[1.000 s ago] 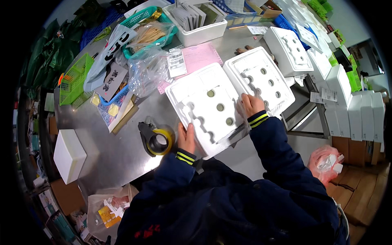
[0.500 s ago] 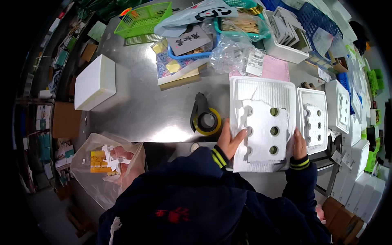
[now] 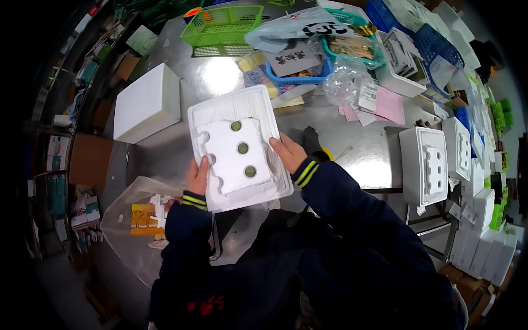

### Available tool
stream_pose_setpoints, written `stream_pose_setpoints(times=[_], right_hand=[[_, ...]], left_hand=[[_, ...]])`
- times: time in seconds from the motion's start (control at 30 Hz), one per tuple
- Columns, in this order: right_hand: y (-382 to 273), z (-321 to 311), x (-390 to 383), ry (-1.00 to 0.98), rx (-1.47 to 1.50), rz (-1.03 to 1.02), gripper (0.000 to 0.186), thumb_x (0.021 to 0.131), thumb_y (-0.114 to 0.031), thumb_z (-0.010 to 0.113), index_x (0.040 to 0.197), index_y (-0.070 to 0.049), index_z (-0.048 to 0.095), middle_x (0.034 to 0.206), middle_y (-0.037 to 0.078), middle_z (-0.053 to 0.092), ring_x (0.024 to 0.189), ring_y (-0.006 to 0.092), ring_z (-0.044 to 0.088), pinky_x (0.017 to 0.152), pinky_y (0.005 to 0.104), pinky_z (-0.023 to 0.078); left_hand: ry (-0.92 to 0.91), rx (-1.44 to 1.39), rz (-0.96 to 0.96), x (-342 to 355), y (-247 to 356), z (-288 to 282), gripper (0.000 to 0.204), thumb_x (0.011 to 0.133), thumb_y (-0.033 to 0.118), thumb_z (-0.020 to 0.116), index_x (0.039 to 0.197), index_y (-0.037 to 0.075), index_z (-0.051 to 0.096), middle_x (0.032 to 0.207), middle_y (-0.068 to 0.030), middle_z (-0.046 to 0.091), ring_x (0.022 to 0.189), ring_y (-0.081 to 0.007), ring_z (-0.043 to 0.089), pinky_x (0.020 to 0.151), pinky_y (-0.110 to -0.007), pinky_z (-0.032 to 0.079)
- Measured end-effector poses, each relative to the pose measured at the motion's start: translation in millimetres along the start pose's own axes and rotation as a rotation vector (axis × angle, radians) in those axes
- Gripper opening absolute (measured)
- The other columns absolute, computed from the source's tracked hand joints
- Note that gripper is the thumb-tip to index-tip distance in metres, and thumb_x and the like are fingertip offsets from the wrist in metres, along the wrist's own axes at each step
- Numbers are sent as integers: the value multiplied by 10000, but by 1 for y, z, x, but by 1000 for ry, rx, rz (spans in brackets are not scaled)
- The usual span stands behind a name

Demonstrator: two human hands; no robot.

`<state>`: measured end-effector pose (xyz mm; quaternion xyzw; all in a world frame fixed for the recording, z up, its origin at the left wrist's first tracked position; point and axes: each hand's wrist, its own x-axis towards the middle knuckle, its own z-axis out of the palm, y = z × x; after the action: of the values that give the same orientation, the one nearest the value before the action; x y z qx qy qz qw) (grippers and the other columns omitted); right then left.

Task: The person repeatedly places white styrofoam inserts into white cardboard boxes and seals them with yellow tape using a handheld dispenser. The person also briefly handles a stack of green and white printed cards, flipping through them before returning to box sealing.

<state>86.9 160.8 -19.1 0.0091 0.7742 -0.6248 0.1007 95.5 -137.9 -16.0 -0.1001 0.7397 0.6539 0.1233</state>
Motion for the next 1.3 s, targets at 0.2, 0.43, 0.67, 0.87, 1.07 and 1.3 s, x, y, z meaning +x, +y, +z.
stream_pose_setpoints(times=[0.2, 0.43, 0.67, 0.87, 1.07, 1.3], right_hand=[[56, 25, 22, 55, -150, 67, 725, 903, -529, 401, 1286, 86, 389, 1249, 290, 478, 1169, 394, 461, 986, 351, 363], [0, -36, -24, 3, -120, -8, 426, 897, -314, 541, 1182, 3, 534, 1111, 179, 600, 1022, 275, 573, 893, 314, 445], [-27, -299, -157, 305, 141, 33, 337, 862, -182, 593, 1123, 30, 580, 899, 116, 664, 781, 143, 640, 735, 274, 515], [32, -580, -267, 787, -394, -6, 277, 853, -148, 608, 1034, 62, 613, 796, 89, 658, 689, 115, 619, 659, 245, 501], [137, -790, -276, 1110, -341, 225, 282, 785, -234, 614, 953, -14, 669, 764, 125, 678, 666, 197, 667, 665, 283, 521], [178, -876, -284, 1017, -181, 169, 240, 814, -150, 583, 923, 52, 653, 760, 115, 669, 649, 171, 651, 629, 272, 533]], left_hand=[[182, 204, 139, 16, -45, 10, 403, 950, 319, 453, 1132, -36, 504, 964, -119, 567, 872, -188, 513, 791, -312, 415], [318, 547, 274, 6, -48, -39, 489, 877, 247, 495, 1261, -43, 405, 1273, -243, 414, 1184, -361, 404, 1010, -420, 310], [286, 718, 782, -4, 91, 94, 516, 918, 253, 533, 1299, -65, 393, 1295, -257, 432, 1155, -384, 448, 998, -423, 349], [-37, 670, 800, -29, 88, 328, 438, 957, 190, 413, 1285, -95, 356, 1244, -218, 453, 1139, -313, 455, 996, -376, 345], [-645, -241, -810, -109, 1, 555, 494, 952, 226, 449, 1358, 10, 270, 1085, -157, 555, 855, -215, 598, 661, -292, 514], [-577, -14, -395, -144, 6, 674, 349, 952, 171, 404, 1238, -9, 320, 1126, -208, 515, 969, -304, 604, 724, -420, 559]])
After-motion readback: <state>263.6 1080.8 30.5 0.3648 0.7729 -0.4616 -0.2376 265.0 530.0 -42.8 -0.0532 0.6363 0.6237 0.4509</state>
